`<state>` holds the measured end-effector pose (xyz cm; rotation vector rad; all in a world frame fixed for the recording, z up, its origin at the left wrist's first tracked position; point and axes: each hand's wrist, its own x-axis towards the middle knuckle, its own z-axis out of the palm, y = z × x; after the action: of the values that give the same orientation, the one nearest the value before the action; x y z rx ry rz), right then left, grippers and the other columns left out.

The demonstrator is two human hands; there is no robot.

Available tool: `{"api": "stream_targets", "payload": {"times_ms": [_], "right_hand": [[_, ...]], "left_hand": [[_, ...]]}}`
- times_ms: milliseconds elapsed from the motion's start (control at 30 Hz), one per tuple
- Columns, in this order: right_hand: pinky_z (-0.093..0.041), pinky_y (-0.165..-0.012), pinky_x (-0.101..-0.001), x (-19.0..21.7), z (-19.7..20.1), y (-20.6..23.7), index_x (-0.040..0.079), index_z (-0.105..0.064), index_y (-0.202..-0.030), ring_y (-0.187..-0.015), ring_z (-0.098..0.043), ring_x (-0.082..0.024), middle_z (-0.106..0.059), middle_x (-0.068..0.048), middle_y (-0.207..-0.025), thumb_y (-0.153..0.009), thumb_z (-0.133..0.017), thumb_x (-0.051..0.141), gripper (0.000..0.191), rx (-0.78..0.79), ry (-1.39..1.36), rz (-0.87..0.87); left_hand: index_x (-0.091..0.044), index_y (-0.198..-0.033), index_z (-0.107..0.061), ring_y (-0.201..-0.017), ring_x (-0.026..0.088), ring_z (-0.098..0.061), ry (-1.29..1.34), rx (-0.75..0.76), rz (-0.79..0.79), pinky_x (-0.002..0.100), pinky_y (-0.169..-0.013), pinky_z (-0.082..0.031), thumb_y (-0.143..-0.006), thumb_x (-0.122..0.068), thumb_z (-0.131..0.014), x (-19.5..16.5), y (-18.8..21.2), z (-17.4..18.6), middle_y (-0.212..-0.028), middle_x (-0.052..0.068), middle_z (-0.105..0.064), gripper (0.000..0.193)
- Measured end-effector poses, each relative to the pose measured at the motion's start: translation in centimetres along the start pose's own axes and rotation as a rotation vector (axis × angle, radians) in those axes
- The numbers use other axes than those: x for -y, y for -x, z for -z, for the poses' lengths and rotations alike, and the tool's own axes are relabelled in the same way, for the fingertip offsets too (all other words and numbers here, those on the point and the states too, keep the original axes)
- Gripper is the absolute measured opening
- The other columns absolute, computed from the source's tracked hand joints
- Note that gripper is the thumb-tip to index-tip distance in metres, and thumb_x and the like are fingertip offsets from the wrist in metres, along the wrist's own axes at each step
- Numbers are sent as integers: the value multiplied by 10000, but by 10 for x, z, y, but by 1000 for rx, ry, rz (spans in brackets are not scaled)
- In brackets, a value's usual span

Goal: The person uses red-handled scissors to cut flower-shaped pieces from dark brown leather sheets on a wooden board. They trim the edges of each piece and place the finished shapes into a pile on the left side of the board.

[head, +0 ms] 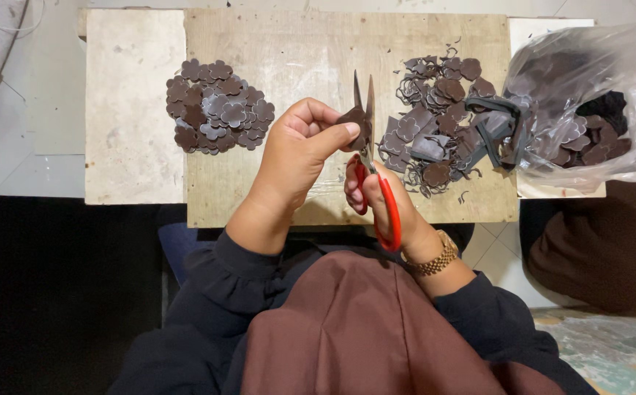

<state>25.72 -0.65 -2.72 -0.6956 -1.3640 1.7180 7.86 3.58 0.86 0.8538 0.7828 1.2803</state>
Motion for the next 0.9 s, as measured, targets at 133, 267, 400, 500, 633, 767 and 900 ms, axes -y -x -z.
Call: {"api": "stream_targets", "payload": {"times_ms": [133, 267, 400, 500, 633, 767, 900], "right_hand": [[-330, -614, -216, -6, -3, 0, 61, -480, -1050, -702, -362, -72, -409, 26, -819, -1035, -528, 599, 540, -46, -40, -3], [-316, -590, -217, -8, -3, 0, 64, -480, -1030, -684, -341, -68, -390, 29, -806, -1040, -538, 579, 518, -56, -67, -10], [-299, -570, -217, -8, -3, 1, 69, -480, -1014, -661, -315, -62, -372, 35, -787, -1039, -538, 571, 506, -49, -72, -30], [-291, -561, -221, -5, -2, 1, 70, -480, -1004, -643, -302, -62, -363, 40, -775, -1041, -538, 570, 504, -25, -75, -37], [-283, -555, -219, -3, 0, 2, 74, -477, -995, -635, -293, -58, -360, 47, -776, -1044, -533, 566, 497, 9, -83, -51], [-277, -550, -218, -2, 2, 2, 73, -480, -989, -633, -288, -54, -360, 50, -776, -1041, -544, 558, 492, 17, -108, -64], [-276, -544, -215, -2, 4, 4, 72, -484, -979, -628, -300, -53, -368, 51, -771, -1034, -548, 567, 502, 15, -76, -71]], "left_hand": [[-19, -991, -614, -832, 121, -684, 19, 16, -33, 269, -793, -563, -901, -18, -761, 4, -2, 1, -901, 76, -726, 173], [-15, -992, -617, -828, 123, -689, 20, 2, -33, 274, -788, -566, -897, -19, -761, 8, -3, 3, -902, 78, -729, 173], [-12, -1001, -620, -830, 124, -693, 40, -2, -19, 276, -792, -571, -894, -18, -756, 10, -4, 5, -909, 80, -733, 172], [-7, -1024, -629, -831, 131, -695, 74, 5, -10, 277, -796, -574, -893, -15, -747, 9, -4, 6, -913, 79, -730, 177], [-9, -1052, -656, -819, 109, -682, 79, 17, 5, 240, -749, -534, -901, -42, -740, 6, -3, 8, -911, 52, -721, 175], [-27, -1034, -682, -741, 56, -601, -32, -33, 13, 204, -624, -416, -921, -102, -744, 2, -3, 6, -882, 29, -725, 149], [-64, -1014, -686, -761, 43, -632, -64, -68, 42, 191, -632, -445, -925, -138, -726, -3, 0, 5, -880, -1, -734, 122]]}}
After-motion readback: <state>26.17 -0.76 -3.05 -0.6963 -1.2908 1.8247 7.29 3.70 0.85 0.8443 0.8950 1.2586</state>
